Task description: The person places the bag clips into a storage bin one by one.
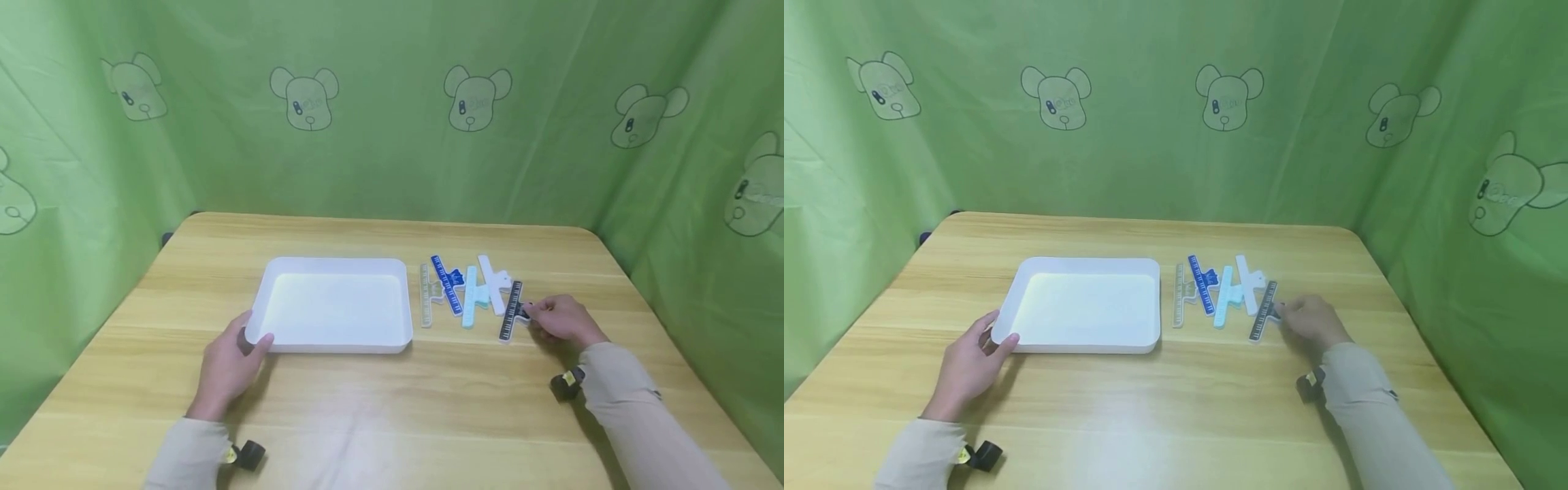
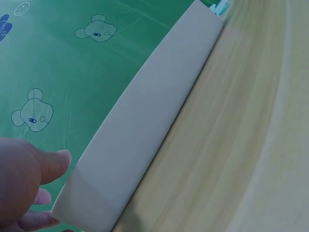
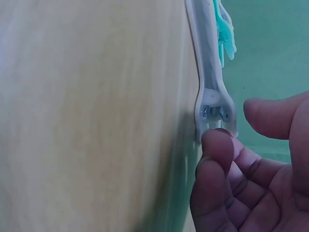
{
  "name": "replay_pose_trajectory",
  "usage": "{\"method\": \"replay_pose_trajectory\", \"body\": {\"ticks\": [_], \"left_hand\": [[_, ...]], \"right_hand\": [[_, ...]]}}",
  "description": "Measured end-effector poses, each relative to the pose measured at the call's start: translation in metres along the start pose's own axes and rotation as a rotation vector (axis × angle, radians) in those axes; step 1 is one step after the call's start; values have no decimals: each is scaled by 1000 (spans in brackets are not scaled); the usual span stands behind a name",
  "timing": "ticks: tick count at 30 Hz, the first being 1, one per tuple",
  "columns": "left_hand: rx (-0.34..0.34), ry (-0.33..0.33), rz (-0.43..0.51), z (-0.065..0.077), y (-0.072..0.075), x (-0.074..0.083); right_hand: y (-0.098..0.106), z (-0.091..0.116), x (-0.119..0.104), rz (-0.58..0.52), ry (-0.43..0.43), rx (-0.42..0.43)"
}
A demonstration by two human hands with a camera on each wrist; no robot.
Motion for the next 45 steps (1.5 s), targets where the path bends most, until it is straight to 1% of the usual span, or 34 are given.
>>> {"method": "replay_pose_trajectory", "body": {"ticks": [4,12,14,18,21,25,29,34,45], "left_hand": [[6,8,-14,-1,-1,1],[10,-8,-33,-2,-2,2],[6,-16,-46,0,-3,1],[-25,-13,-57,5,-7,-1],[-31,-7,-45,7,-8,-3],[-16,-20,-40,4,-6,-2],[-28,-27,-49,0,-6,-1],[-37,-33,-59,-1,-7,0],[-46,-14,-76,-1,-9,-4]], "right_hand": [[-2,-3,1,1,-2,6],[-3,-4,1,-7,0,-3],[-4,-3,1,-17,-1,-3],[-6,-2,1,-32,3,-10],[-7,-1,-1,-21,18,-11],[-5,1,-7,-11,44,13],[-3,1,-10,-29,50,31],[-1,1,-8,-79,40,26],[2,-1,-9,-92,36,27]]}}
Point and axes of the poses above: each hand's wrist, its own z-axis away from the middle knuckle, its own y-axis out of the back of the hand, x = y × z, the point moved 6 cm from there along -z, towards the middle knuckle, and after that the axes turned 8 degrees about -z, right-handed, at the moved point
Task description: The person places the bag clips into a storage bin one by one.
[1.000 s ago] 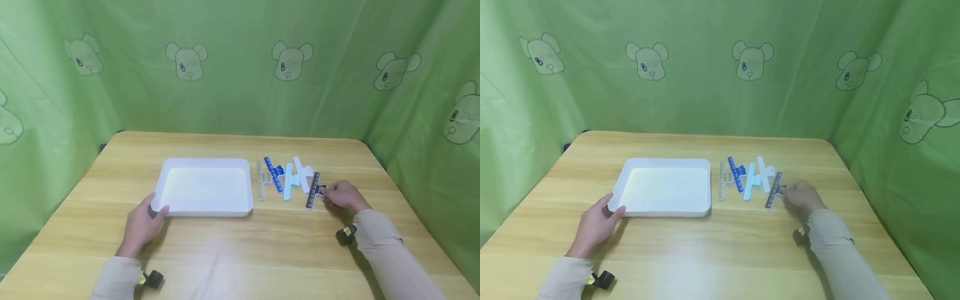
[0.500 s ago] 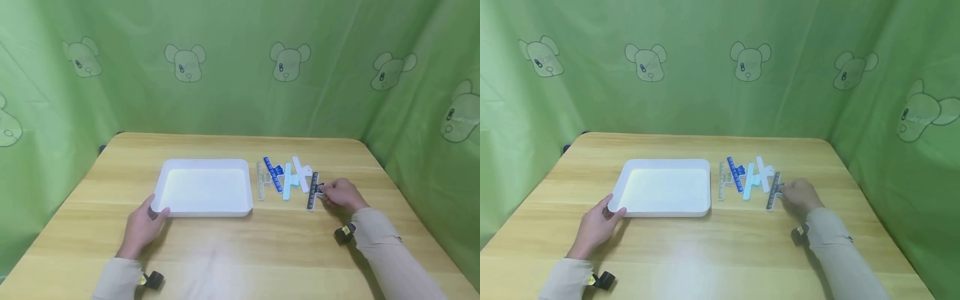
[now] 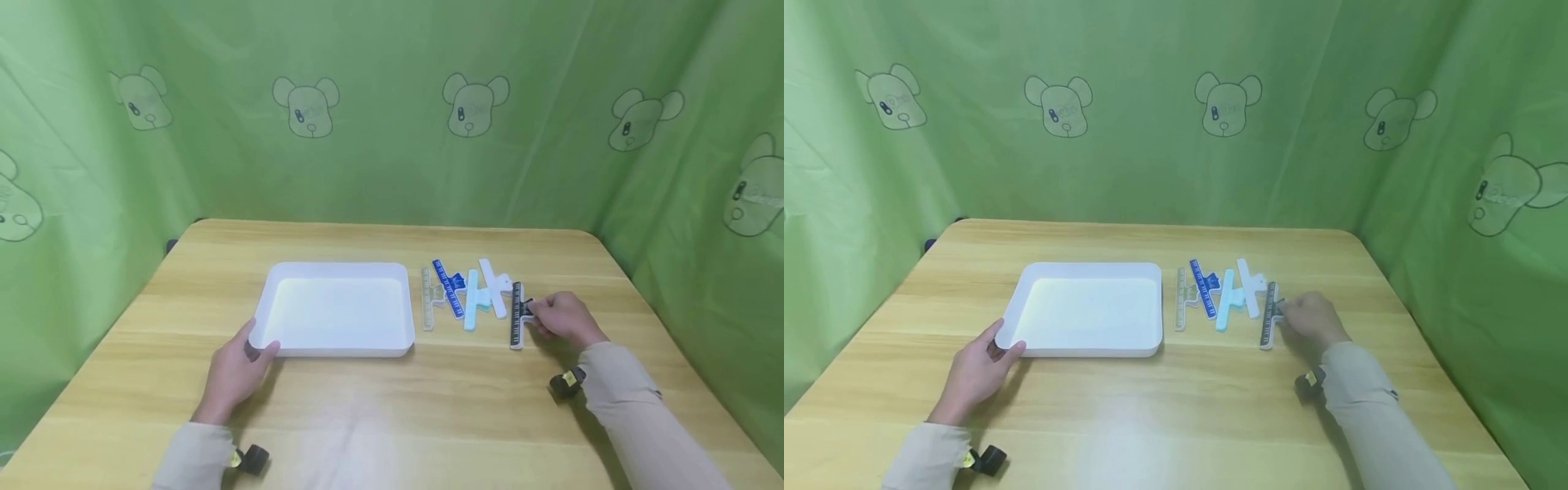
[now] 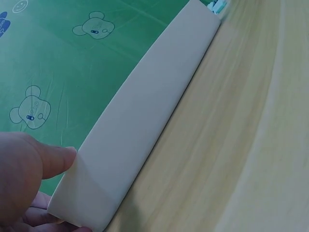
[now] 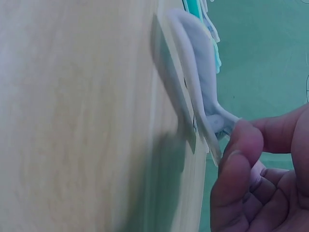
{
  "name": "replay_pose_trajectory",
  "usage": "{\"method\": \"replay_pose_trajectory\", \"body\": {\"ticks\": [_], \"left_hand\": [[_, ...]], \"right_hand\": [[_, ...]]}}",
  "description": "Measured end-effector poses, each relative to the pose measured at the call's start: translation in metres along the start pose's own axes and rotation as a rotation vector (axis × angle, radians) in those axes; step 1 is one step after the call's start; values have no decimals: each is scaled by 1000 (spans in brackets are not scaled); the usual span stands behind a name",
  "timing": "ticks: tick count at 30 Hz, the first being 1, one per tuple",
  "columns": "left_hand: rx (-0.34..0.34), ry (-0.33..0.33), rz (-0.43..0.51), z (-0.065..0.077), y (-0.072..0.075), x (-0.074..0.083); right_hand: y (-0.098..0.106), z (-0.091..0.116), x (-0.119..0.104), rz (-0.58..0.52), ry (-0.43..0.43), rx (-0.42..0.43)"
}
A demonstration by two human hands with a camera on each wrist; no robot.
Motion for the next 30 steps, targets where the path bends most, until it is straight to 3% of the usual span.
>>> {"method": "replay_pose_trajectory", "body": {"ticks": [6,22,30], "left_hand": [[-18,13,20,0,-2,0],[30,-29,38,2,0,3],[17,-11,31,2,1,3]], "right_hand": [[2,1,1,14,11,17],[7,3,-1,45,45,47],[7,4,-2,36,45,58]]}}
Point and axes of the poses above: each hand's wrist, its own z-axis away from the middle knuckle, its own y-axis out of the back of the hand, x = y × z, the point moved 6 cm from there along -z, towards the middle knuckle, and after that the axes turned 8 degrees about -z, right-handed, at the moved point
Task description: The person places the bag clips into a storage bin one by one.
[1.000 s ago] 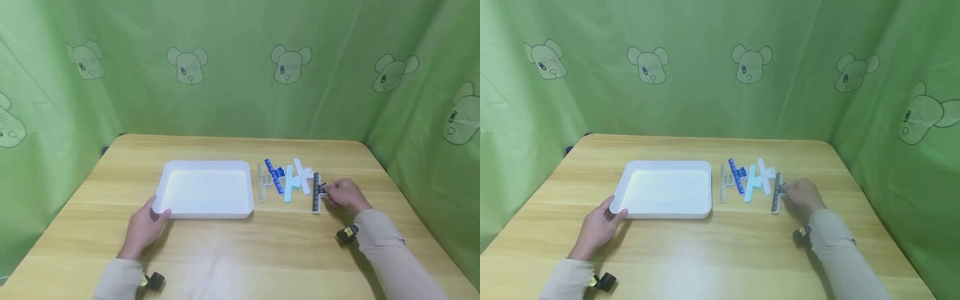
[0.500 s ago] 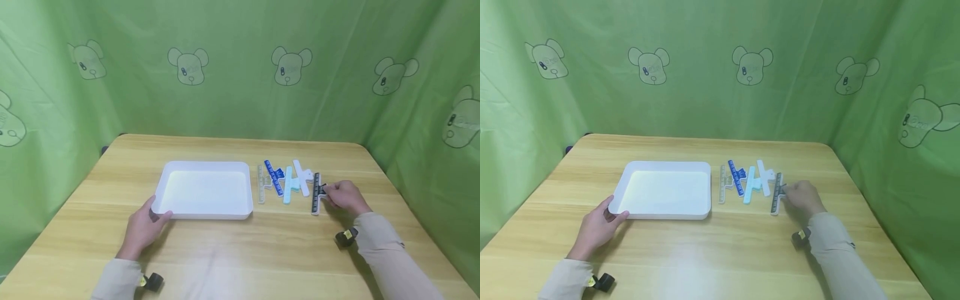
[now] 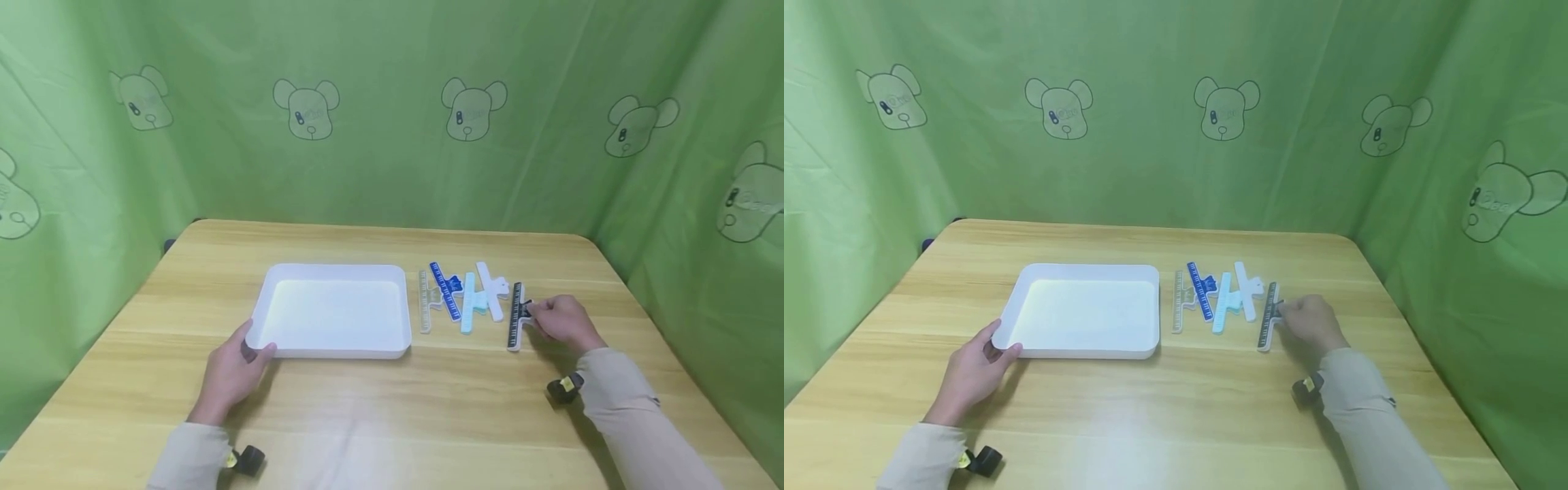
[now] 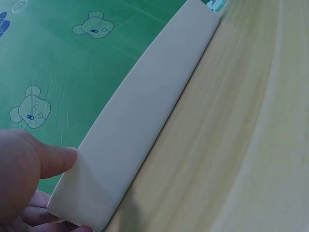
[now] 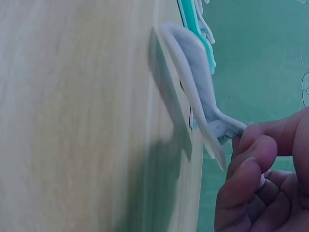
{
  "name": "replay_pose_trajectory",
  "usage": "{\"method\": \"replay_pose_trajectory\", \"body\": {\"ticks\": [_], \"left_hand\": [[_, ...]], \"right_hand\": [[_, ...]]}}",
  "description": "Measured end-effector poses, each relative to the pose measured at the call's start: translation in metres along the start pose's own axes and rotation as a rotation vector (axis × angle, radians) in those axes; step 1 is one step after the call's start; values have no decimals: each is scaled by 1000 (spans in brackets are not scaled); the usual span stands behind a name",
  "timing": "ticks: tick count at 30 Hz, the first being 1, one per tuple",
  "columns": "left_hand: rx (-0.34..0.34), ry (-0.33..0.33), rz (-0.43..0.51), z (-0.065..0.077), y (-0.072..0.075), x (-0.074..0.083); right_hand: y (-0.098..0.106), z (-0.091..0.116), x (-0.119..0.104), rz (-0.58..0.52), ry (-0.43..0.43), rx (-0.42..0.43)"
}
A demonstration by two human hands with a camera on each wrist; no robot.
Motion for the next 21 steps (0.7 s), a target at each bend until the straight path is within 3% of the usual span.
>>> {"method": "replay_pose_trajectory", "body": {"ticks": [21], "left_hand": [[-18,5,13,0,0,-1]], "right_hand": [[1,4,-8,11,38,23]]}}
Point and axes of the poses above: each hand's wrist, its own z-axis away from the middle knuckle, its own y-axis out of the back of the hand, x = y × z, the point moved 6 cm from there along -z, towards the middle knuckle, and after that the axes turned 8 degrees about -z, right-handed, at the moved point
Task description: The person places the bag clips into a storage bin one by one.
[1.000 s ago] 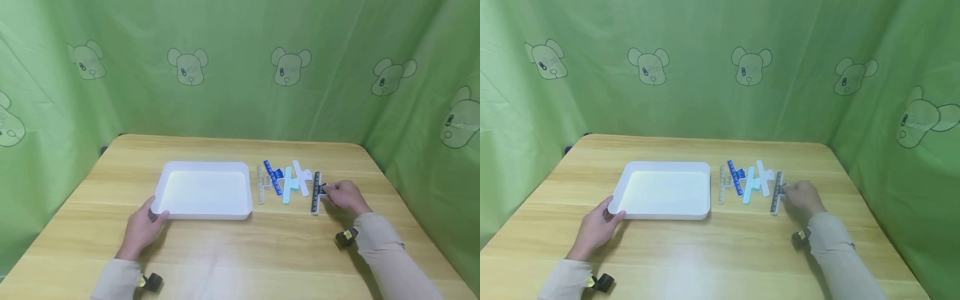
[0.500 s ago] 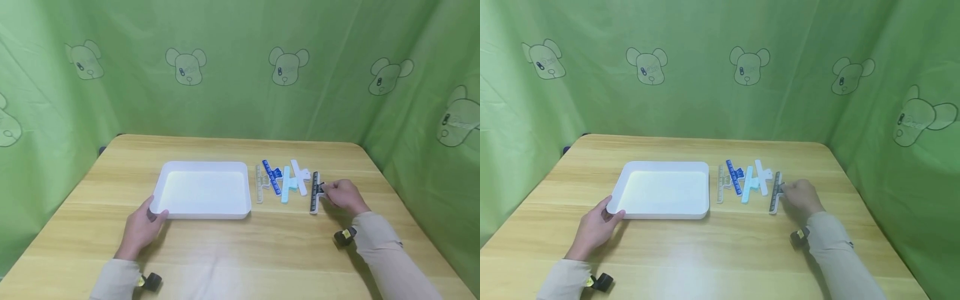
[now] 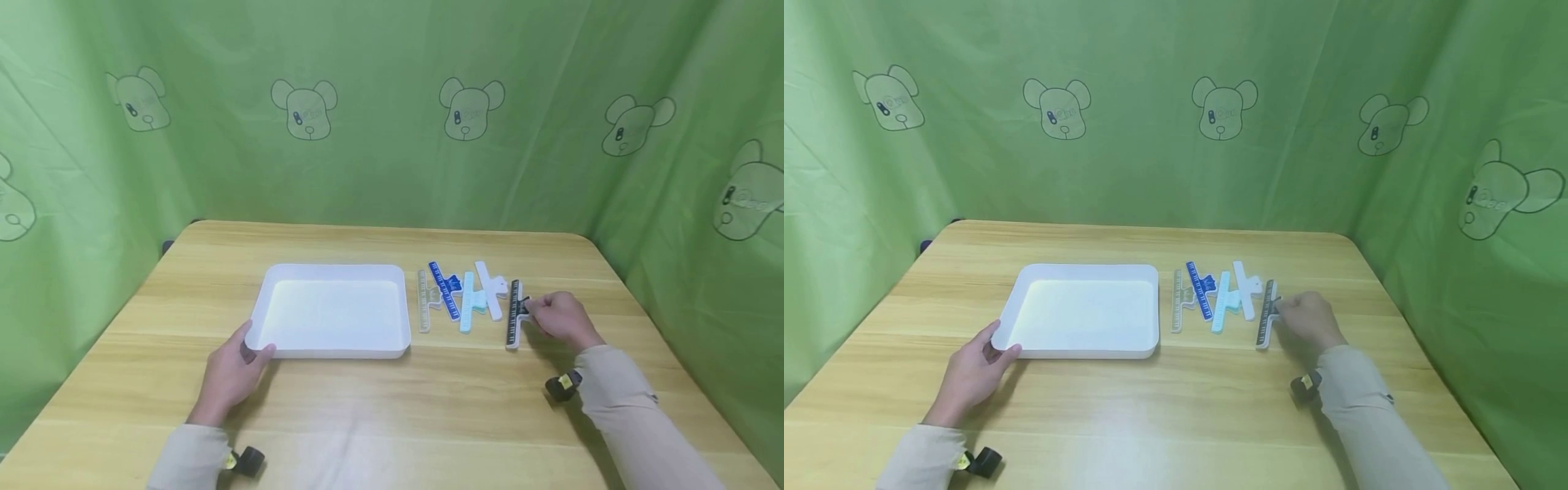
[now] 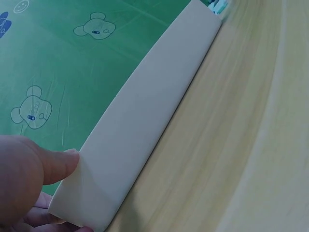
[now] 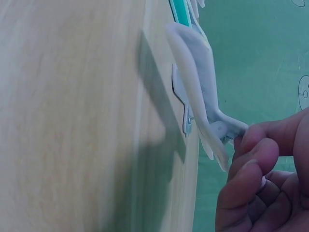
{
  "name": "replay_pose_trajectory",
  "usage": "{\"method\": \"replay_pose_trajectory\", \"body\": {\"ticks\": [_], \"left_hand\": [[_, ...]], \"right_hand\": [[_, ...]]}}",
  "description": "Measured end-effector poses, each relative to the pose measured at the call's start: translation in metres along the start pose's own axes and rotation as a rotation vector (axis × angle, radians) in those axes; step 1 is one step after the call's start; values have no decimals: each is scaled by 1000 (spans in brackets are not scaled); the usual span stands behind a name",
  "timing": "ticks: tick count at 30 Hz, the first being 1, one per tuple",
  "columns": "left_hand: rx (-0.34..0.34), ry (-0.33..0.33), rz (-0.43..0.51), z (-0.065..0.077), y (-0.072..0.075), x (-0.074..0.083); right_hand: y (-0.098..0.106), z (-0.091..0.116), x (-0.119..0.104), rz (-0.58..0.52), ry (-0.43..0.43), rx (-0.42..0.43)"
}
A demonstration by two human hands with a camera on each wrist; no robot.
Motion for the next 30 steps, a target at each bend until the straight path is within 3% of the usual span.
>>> {"method": "replay_pose_trajectory", "body": {"ticks": [30], "left_hand": [[-7,-9,4,-1,0,0]], "right_hand": [[-1,2,-14,-16,5,7]]}}
Point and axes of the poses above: each hand's wrist, its own z-axis away from the middle knuckle, its own y-axis out of the back of the hand, x = y × z, the point moved 6 cm from there along -z, towards the middle knuckle, and after that the axes turned 8 degrees about -z, right-handed, at the moved point
